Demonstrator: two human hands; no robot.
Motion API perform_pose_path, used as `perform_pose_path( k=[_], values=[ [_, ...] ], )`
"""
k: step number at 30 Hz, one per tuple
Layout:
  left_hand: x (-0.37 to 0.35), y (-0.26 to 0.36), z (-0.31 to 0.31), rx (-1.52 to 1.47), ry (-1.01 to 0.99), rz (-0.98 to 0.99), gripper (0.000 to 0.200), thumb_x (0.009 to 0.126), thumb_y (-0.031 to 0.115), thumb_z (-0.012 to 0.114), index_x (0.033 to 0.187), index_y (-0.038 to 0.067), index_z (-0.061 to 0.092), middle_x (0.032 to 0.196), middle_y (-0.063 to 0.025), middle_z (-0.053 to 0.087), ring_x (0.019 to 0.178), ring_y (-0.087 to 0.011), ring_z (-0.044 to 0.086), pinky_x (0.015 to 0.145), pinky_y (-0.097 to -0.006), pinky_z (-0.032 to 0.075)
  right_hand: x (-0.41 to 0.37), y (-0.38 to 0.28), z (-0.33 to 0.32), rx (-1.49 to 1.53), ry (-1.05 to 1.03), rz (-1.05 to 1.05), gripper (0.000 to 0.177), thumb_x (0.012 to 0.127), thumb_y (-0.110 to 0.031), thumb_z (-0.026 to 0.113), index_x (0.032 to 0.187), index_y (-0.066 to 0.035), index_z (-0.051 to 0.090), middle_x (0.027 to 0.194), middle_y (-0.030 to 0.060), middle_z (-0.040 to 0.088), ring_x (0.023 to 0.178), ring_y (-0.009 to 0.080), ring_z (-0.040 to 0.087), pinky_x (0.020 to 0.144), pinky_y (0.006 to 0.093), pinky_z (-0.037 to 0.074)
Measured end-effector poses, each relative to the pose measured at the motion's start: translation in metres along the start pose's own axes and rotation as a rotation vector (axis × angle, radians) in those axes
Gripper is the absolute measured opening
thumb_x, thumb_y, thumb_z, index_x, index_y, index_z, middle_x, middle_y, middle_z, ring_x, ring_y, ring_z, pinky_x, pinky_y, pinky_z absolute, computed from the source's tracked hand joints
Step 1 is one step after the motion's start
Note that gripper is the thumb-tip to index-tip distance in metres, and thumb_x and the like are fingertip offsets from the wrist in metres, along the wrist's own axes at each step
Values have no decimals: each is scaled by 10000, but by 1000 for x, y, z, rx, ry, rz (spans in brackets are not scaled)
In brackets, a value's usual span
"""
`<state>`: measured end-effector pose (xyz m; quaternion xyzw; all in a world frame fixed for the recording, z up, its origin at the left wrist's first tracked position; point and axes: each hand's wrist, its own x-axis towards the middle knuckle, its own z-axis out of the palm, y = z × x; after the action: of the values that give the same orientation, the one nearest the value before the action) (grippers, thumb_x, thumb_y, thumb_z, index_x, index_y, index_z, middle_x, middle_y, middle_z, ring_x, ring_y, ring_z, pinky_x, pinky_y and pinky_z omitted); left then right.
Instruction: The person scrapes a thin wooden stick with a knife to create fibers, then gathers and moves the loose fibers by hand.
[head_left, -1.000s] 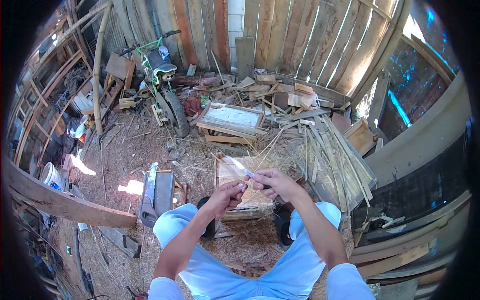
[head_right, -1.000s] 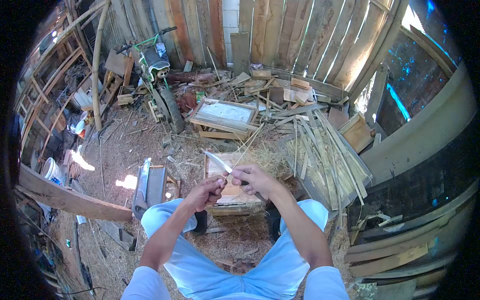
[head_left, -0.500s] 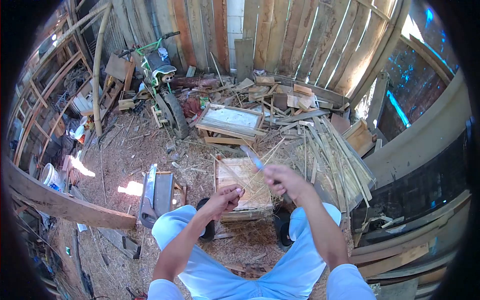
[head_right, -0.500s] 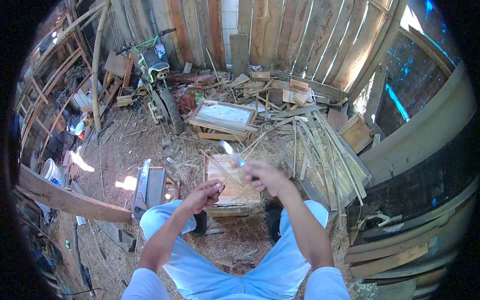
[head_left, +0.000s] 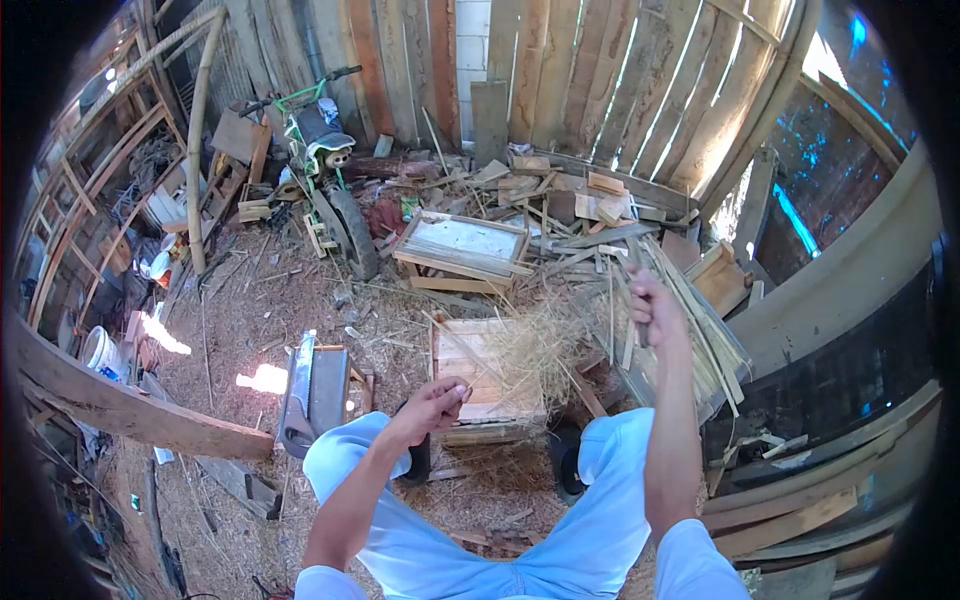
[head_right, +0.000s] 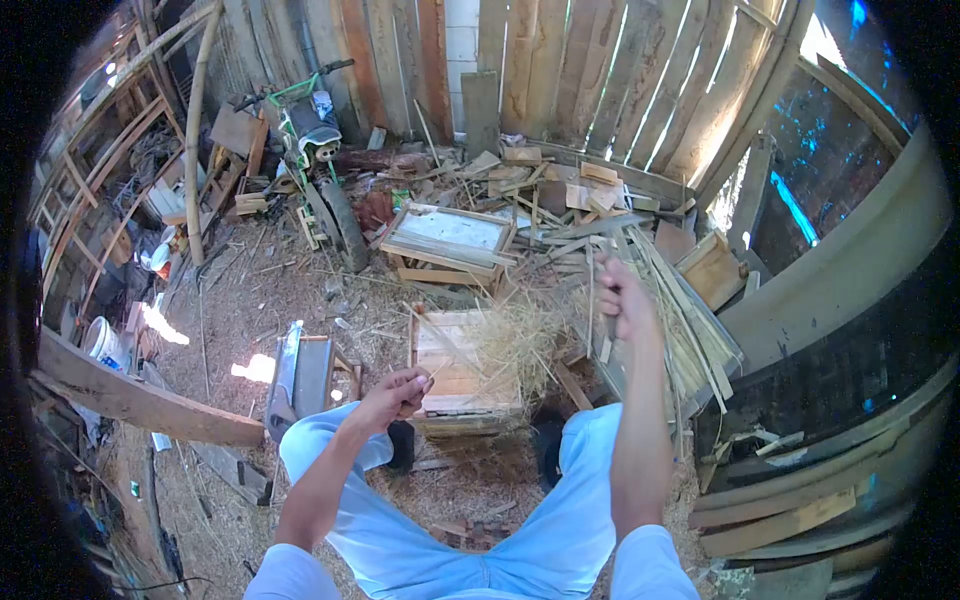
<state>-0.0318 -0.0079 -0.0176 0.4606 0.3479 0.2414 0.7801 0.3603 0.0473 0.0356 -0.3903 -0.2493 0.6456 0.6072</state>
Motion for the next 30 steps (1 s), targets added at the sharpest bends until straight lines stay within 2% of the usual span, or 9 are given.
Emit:
perform_pose_path(
  k=[3,8,11,13,17,19,21,24,30],
  values=[
    [6,2,-11,30,70,59,243,961,325,469,841,115,491,558,85,271,445,-18,205,389,-209,148,-15,10,6,-225,70,52,193,946,-191,445,1088,-80,515,649,-60,399,440,10,280,357,164,222],
    [22,-1,-6,107,121,191,210,959,295,482,872,106,511,592,90,306,482,-13,237,417,-198,168,-23,33,52,-340,-30,51,284,965,-236,444,1183,-73,522,694,-32,451,463,15,315,379,151,264],
    [28,-6,-3,307,210,303,197,963,257,472,887,86,534,600,80,340,516,-20,287,451,-200,219,-22,43,64,-344,-20,54,282,969,-242,437,1183,-79,521,698,-27,457,464,15,316,380,149,265],
    [33,-8,-2,544,351,445,192,957,215,476,905,49,558,617,69,389,549,-33,338,492,-209,283,-25,44,75,-361,-20,31,285,971,-244,434,1193,-84,513,692,-26,460,463,14,317,381,148,261],
    [32,-2,3,622,467,471,182,943,175,490,904,16,571,629,38,452,569,-53,391,520,-225,336,-31,43,84,-223,-92,-134,328,965,-249,449,1252,-90,457,683,-20,469,452,23,322,384,155,265],
    [30,3,6,735,518,480,182,919,173,523,946,7,591,664,-92,584,546,-132,487,525,-287,392,-34,41,84,-138,-111,-190,356,961,-248,456,1281,-92,432,684,-16,478,449,27,328,385,160,267],
    [30,4,7,758,516,472,175,915,166,528,943,6,593,661,-101,587,537,-143,497,523,-290,398,-37,41,85,-425,-104,-173,404,960,-227,456,1335,-97,380,689,1,497,445,36,345,385,171,273],
    [30,8,16,804,507,474,163,909,153,536,938,4,595,652,-119,591,527,-159,516,521,-295,408,-36,55,90,-526,-154,-79,441,960,-231,464,1363,-110,330,694,1,486,437,25,317,380,153,247],
    [29,14,23,845,500,478,148,895,137,559,937,2,600,638,-138,587,513,-159,521,496,-291,399,-27,53,83,-339,-128,-13,374,960,-205,456,1315,-104,396,694,2,500,448,32,344,373,166,266]
  ],
)
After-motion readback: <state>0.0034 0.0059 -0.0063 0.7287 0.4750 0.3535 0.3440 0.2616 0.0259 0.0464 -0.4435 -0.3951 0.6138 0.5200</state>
